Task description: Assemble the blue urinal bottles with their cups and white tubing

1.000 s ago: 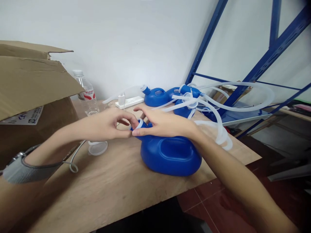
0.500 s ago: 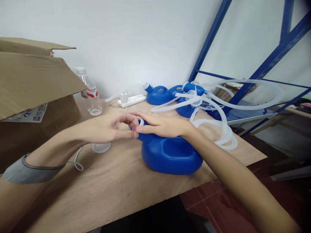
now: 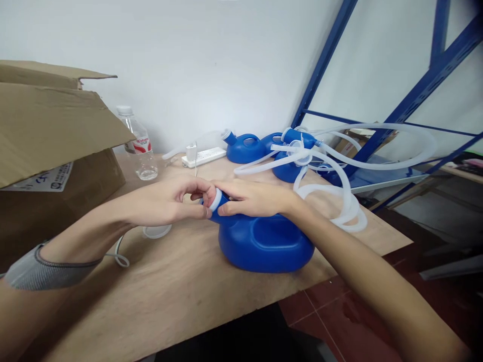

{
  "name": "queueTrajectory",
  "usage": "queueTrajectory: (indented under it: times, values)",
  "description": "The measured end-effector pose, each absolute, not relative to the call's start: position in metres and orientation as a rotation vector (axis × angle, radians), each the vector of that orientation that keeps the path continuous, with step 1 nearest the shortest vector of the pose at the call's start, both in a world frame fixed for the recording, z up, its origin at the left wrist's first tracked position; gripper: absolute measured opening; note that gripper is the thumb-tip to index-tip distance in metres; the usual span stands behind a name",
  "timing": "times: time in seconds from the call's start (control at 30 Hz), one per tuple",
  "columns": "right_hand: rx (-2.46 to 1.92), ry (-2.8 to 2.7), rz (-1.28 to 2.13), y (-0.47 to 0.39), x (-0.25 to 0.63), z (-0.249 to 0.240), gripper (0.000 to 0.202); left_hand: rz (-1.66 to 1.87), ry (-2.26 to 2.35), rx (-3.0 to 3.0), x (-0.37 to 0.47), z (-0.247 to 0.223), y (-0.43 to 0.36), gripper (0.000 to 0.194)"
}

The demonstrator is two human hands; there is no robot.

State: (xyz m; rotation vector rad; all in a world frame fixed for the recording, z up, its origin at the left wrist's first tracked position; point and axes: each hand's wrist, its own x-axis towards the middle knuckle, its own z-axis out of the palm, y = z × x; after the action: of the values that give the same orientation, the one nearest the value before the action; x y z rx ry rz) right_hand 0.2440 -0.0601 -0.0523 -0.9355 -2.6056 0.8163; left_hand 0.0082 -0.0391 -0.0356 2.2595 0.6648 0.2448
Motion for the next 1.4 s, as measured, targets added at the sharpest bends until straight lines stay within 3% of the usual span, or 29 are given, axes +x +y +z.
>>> queueTrajectory:
  times: [0.4,1.07,1.4]
  values:
    - [-0.918,-2.616,0.714,-0.062,0.243,-0.051,0.027,0.256,0.606,2.245,0.007,-0.039,-0.034,0.025]
    - [-0.946,-2.629,0.566,-0.065,0.239,-0.054,0.023,0.307,0.563,2.353,0.009,-0.042,-0.032,0.009]
    - [-1.016,-2.679,0.433,-0.066,0.234,-0.058,0.041,0.289,0.5,2.446,0.005,-0.034,-0.032,0.005]
